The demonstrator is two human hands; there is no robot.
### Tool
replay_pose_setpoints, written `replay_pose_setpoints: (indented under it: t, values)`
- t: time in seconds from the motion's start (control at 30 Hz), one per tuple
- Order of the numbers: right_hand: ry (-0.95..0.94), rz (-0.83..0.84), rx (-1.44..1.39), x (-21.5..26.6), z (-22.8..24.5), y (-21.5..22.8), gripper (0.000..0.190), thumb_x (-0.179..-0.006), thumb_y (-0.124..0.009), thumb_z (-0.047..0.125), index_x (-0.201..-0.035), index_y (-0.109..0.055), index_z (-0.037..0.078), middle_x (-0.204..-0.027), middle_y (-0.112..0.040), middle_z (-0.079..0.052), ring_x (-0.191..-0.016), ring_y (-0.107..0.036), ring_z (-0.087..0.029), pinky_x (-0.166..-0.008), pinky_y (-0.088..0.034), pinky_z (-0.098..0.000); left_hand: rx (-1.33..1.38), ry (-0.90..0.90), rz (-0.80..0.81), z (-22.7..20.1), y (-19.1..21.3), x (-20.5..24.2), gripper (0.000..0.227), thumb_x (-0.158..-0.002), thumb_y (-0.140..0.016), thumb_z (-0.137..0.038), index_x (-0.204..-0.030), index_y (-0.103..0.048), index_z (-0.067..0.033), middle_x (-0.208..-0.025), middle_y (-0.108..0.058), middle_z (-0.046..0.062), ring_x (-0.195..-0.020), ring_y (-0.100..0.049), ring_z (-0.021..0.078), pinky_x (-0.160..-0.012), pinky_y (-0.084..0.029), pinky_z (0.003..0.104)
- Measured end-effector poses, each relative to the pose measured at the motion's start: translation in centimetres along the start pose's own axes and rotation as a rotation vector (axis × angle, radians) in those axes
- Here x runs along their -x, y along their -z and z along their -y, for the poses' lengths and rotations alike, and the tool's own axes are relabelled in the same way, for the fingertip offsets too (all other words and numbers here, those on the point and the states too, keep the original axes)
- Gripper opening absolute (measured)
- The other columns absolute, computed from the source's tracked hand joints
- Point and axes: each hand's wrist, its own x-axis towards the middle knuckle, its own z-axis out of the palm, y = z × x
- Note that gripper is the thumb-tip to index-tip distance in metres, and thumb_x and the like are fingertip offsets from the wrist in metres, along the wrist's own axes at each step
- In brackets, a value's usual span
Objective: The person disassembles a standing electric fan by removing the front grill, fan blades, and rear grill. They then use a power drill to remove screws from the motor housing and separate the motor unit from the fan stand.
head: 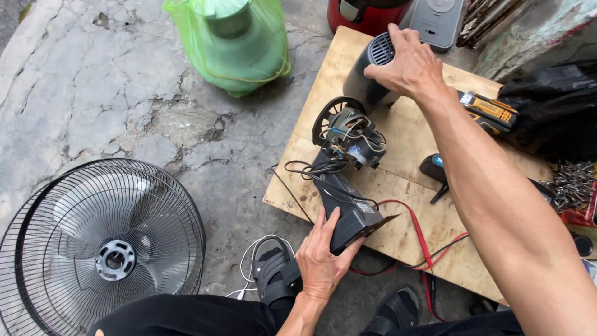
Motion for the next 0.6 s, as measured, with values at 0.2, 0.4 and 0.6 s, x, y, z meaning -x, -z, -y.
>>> replay_pose_setpoints:
  t: [0.2, 0.4, 0.6]
  values:
    - [-0.016, 0.064, 0.05, 1.9, 0.2, 1.4, 0.071, -0.07, -0.054, 0.044, -0.127, -0.032, 0.008, -0.11, -0.043, -0.02, -0.089, -0.049, -0.035, -0.072, -0.044, -0.0496, 0.014, 0.013, 0.006, 0.0, 0.0, 0.1, 0.058, -0.067, -0.072, -0.042, -0.116, -0.053, -0.0188, -0.122, -0.051, 0.014, -0.095, -0.062, 0.0242, -0.07, -0.049, 0.03]
    - [-0.193, -0.066, -0.419, 4.7, -3.5, 1.0, 0.082, -0.069, -0.061, 0.032, -0.135, -0.021, 0.007, -0.138, -0.026, -0.017, -0.12, -0.035, -0.031, -0.096, -0.029, -0.039, -0.053, 0.025, -0.012, 0.4, -0.5, 0.3, 0.06, -0.062, -0.073, -0.047, -0.115, -0.055, -0.0225, -0.119, -0.054, 0.011, -0.092, -0.062, 0.0215, -0.07, -0.049, 0.029]
    - [0.2, -0.497, -0.3, 3.9, -6.3, -2.0, 0.02, -0.079, -0.05, 0.006, -0.092, -0.064, 0.005, -0.088, -0.063, -0.01, -0.076, -0.058, -0.021, -0.068, -0.044, -0.0318, -0.046, 0.024, -0.011, 0.2, -0.6, 0.3, 0.06, -0.064, -0.071, -0.047, -0.116, -0.053, -0.0229, -0.121, -0.052, 0.011, -0.1, -0.059, 0.0204, -0.071, -0.05, 0.03]
